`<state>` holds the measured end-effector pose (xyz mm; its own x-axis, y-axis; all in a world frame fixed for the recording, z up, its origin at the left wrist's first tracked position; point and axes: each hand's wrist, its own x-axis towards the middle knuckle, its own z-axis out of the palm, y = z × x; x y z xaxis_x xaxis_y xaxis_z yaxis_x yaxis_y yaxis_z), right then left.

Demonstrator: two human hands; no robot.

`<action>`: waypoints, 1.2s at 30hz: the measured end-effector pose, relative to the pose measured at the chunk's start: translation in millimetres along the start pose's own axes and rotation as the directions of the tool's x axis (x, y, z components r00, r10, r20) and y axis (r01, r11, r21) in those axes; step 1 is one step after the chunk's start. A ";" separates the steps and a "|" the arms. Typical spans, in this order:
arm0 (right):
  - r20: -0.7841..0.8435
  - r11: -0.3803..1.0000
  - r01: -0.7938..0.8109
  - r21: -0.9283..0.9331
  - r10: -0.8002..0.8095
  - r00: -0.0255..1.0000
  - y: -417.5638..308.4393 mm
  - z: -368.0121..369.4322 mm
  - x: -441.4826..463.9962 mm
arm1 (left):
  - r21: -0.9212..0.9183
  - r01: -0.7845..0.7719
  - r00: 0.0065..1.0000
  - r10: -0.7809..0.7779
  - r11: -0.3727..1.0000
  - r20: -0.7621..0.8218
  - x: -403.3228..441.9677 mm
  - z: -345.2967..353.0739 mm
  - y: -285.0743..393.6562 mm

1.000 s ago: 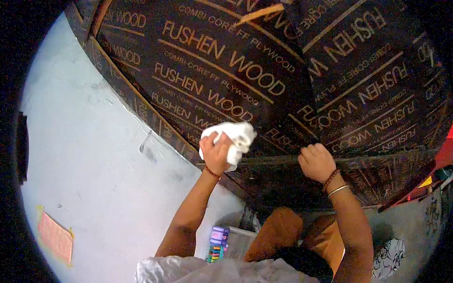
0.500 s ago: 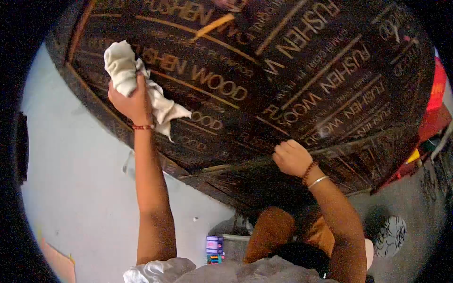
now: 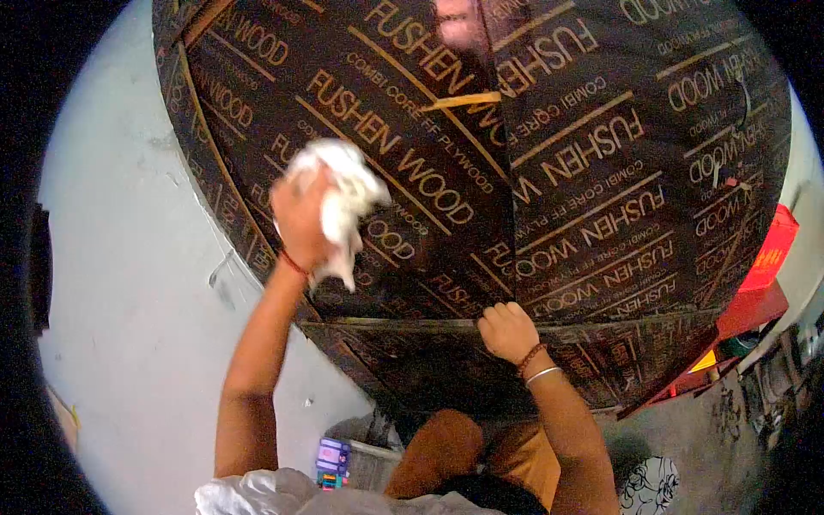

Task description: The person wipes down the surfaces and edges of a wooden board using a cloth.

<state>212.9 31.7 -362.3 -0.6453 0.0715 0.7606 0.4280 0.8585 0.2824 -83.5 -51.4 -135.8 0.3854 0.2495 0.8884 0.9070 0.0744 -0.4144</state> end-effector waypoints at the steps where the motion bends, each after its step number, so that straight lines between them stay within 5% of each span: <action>1: -0.002 1.000 0.001 -0.002 -0.001 1.000 -1.0 1.1 0.2 | -0.117 -0.018 0.989 0.000 0.993 -0.150 43.0 -7.3 -14.4; 5: 0.036 1.000 -0.025 0.000 0.025 0.999 -1.9 -1.8 2.4 | -0.043 0.212 0.908 -0.213 0.976 -0.360 148.1 -10.3 -38.5; 8: 0.081 0.999 -0.048 -0.005 0.049 0.996 -4.5 -4.5 2.6 | -0.097 0.155 0.805 -0.183 0.983 -0.564 165.1 22.1 -14.6; 14: -0.012 0.997 -0.079 0.000 0.079 0.997 -10.3 6.8 -5.2 | -0.259 -0.143 0.928 0.038 0.955 -0.372 104.8 27.4 69.0; 19: 0.086 0.985 -0.169 0.018 0.167 0.982 -11.7 15.8 -16.3 | -0.325 -0.261 0.878 0.084 0.909 -0.471 103.8 36.8 72.1; 22: 0.115 0.885 -0.407 0.226 0.390 0.913 -19.1 22.5 -20.5 | -0.514 -0.303 0.921 0.108 0.802 -0.374 98.5 55.7 59.2; 25: 0.301 0.546 -0.751 0.371 0.694 0.654 -38.2 22.6 -5.9 | -0.580 -0.383 0.902 0.156 0.719 -0.402 85.1 93.7 16.8; 27: 0.325 0.769 -0.607 0.201 0.532 0.782 -52.1 17.0 -1.5 | -0.578 -0.149 0.986 0.077 0.802 -0.147 71.3 127.2 -12.7; 29: 0.070 0.874 -0.448 0.189 0.444 0.894 -60.7 17.0 -20.9 | -0.520 0.109 0.992 -0.058 0.847 0.113 59.0 169.3 -34.2; 30: 0.148 0.879 -0.448 0.162 0.427 0.892 -67.1 7.3 -20.4 | -0.519 0.048 0.999 -0.042 0.853 0.022 67.9 152.9 -19.1; 34: -0.056 0.902 -0.414 0.123 0.423 0.904 -79.2 -19.5 -26.0 | -0.434 -0.156 0.949 0.013 0.887 -0.315 92.4 91.0 17.2; 36: -0.040 0.835 -0.524 0.167 0.536 0.843 -81.1 -54.2 -23.9 | -0.421 -0.091 0.949 -0.050 0.903 -0.312 80.8 99.6 19.3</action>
<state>227.9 -67.1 -371.6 -0.2891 0.5004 0.8161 0.5897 0.7647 -0.2599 -51.7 66.4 -91.7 0.3733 -0.0684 0.9252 0.8550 -0.3616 -0.3718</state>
